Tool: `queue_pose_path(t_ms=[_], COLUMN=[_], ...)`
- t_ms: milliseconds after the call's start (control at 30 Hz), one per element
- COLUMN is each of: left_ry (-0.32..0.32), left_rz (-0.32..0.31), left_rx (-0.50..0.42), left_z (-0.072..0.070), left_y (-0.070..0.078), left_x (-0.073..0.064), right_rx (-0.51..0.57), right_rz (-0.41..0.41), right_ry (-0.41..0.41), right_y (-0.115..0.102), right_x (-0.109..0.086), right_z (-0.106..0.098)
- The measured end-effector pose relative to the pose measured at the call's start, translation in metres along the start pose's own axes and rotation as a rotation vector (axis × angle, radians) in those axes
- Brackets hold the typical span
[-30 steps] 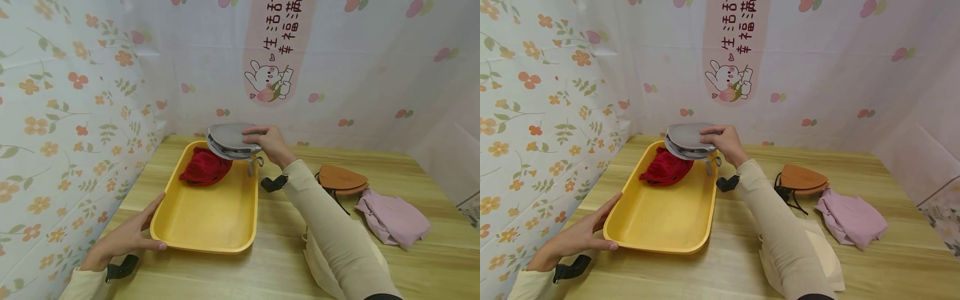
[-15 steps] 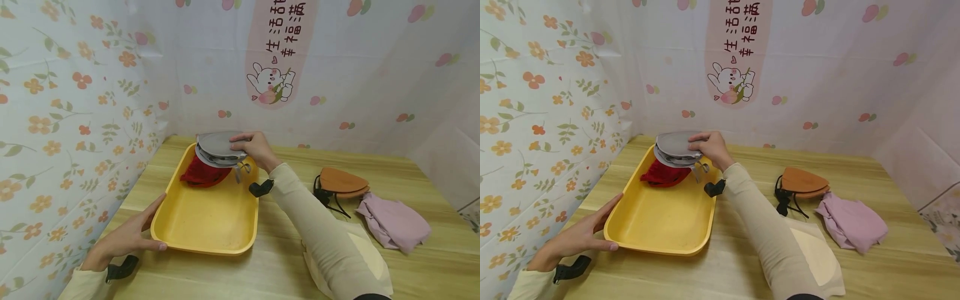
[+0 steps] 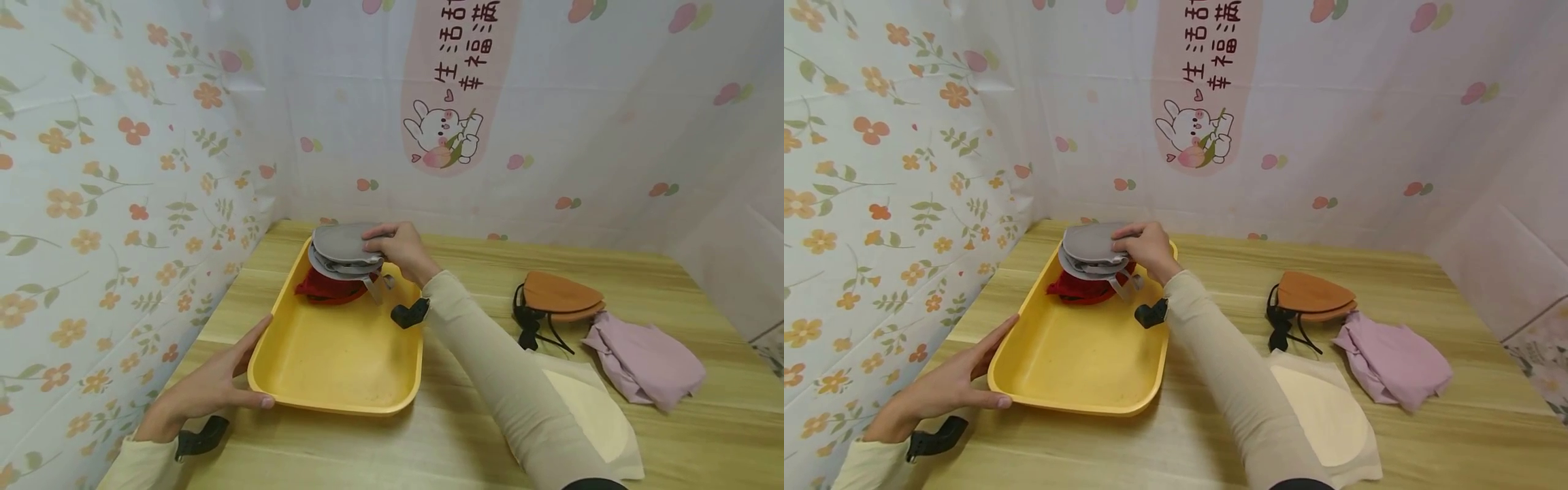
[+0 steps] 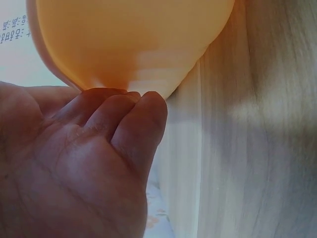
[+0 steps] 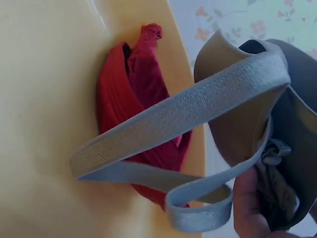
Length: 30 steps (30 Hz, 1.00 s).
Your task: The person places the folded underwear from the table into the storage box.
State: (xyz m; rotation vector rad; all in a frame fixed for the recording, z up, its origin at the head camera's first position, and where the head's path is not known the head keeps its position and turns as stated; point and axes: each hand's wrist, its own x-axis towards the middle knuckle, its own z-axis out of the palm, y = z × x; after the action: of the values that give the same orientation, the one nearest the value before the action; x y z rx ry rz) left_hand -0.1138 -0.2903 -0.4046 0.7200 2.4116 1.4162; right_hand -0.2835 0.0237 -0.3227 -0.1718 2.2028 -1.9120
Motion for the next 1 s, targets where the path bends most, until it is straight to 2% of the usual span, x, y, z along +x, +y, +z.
queue_pose_path(t_ms=[400,767,1000], left_ry=[0.010,0.021,0.011], left_rz=[-0.010,-0.015,-0.030], left_rx=[0.018,0.028,0.013], left_z=[-0.002,0.001,0.003], left_y=[0.003,0.004,0.005], left_x=[-0.001,0.000,0.001], right_rx=[-0.067,-0.065,-0.163], right_rz=[0.064,0.099,0.112], right_ry=[0.010,0.011,0.030], right_y=[0.002,0.017,0.023], right_x=[0.001,0.007,0.006], right_z=[0.011,0.016,0.017])
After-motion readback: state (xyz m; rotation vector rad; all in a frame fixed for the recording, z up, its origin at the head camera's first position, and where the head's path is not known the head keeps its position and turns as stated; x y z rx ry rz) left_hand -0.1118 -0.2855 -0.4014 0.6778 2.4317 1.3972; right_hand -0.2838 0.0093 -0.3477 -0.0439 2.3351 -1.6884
